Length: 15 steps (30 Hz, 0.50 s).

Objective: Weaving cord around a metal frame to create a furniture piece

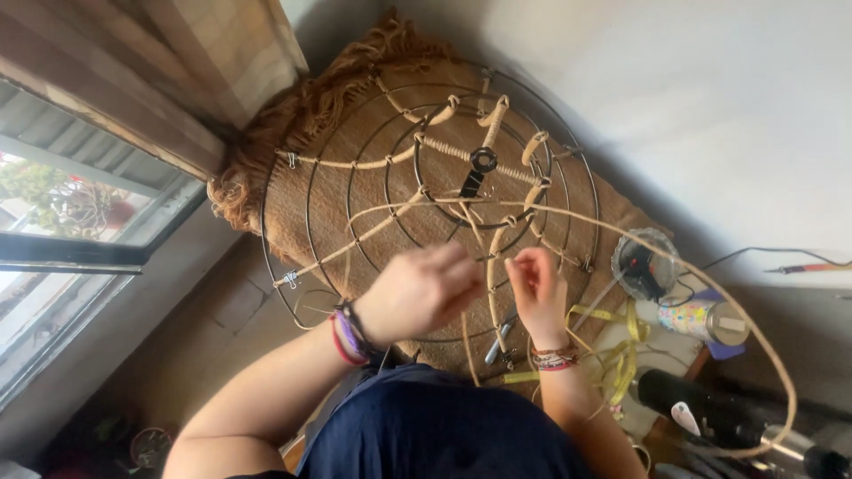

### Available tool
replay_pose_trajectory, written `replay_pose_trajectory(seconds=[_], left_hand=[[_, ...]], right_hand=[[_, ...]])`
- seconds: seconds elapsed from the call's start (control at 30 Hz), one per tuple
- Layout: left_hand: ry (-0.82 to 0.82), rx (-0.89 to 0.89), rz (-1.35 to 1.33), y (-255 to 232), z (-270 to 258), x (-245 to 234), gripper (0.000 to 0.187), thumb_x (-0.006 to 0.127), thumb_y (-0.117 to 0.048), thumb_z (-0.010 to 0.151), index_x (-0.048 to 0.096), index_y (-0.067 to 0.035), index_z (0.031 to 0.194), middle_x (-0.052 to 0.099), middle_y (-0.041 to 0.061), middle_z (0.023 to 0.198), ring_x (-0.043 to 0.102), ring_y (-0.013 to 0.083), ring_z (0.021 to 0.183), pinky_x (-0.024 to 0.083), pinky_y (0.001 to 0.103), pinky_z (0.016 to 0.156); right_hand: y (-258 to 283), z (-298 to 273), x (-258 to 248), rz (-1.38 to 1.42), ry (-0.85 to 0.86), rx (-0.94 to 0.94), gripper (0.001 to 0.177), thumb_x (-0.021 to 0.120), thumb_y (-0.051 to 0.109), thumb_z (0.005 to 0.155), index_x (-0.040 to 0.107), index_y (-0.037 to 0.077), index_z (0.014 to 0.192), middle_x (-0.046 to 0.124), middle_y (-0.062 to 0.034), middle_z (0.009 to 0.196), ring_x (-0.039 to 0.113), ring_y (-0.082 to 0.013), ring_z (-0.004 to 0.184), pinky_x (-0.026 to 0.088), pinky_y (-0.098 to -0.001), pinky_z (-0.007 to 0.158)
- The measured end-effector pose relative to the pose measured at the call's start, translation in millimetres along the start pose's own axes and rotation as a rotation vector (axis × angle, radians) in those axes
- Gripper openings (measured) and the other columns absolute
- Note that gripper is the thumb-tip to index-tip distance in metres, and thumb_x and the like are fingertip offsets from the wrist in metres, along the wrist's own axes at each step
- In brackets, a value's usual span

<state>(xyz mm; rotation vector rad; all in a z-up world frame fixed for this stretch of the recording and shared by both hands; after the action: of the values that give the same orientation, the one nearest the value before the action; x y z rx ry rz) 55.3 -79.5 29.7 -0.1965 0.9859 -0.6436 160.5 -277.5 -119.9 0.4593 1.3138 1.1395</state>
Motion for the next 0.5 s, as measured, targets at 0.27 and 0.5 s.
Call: replay_pose_trajectory(seconds=[0.27, 0.5], left_hand=[[0.174, -0.223, -0.196, 23.2, -28.2, 55.4, 0.010, 0.063, -0.023, 0.096, 0.062, -0.014, 0.099, 0.058, 0.003, 0.086, 0.070, 0.0264, 0.079, 0.057, 0.035, 0.068], [0.148, -0.279, -0.227, 39.7, -46.1, 65.8, 0.005, 0.058, -0.018, 0.099, 0.060, -0.013, 0.099, 0.058, 0.005, 0.089, 0.071, 0.0320, 0.073, 0.058, 0.037, 0.062]], right_hand=[[-41.4, -76.4, 23.8, -0.847, 1.407, 0.193, 0.024, 0.076, 0.042, 0.073, 0.069, 0.024, 0.087, 0.079, -0.0018, 0.086, 0.076, -0.0281, 0.093, 0.059, -0.0440, 0.082], [-70.4, -144.9, 27.5, 0.294, 1.944, 0.961, 0.040, 0.048, 0.019, 0.098, 0.058, 0.008, 0.135, 0.076, -0.0188, 0.094, 0.077, -0.0206, 0.072, 0.058, -0.0182, 0.045]])
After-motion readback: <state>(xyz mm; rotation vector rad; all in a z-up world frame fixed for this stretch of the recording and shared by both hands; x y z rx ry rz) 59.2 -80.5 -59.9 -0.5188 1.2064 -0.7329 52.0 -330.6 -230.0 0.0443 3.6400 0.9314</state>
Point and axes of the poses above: each hand's wrist, its own z-axis towards the middle knuckle, its own x-axis out of the palm, y = z × x, the point moved 9 cm from there along z, towards the middle knuckle
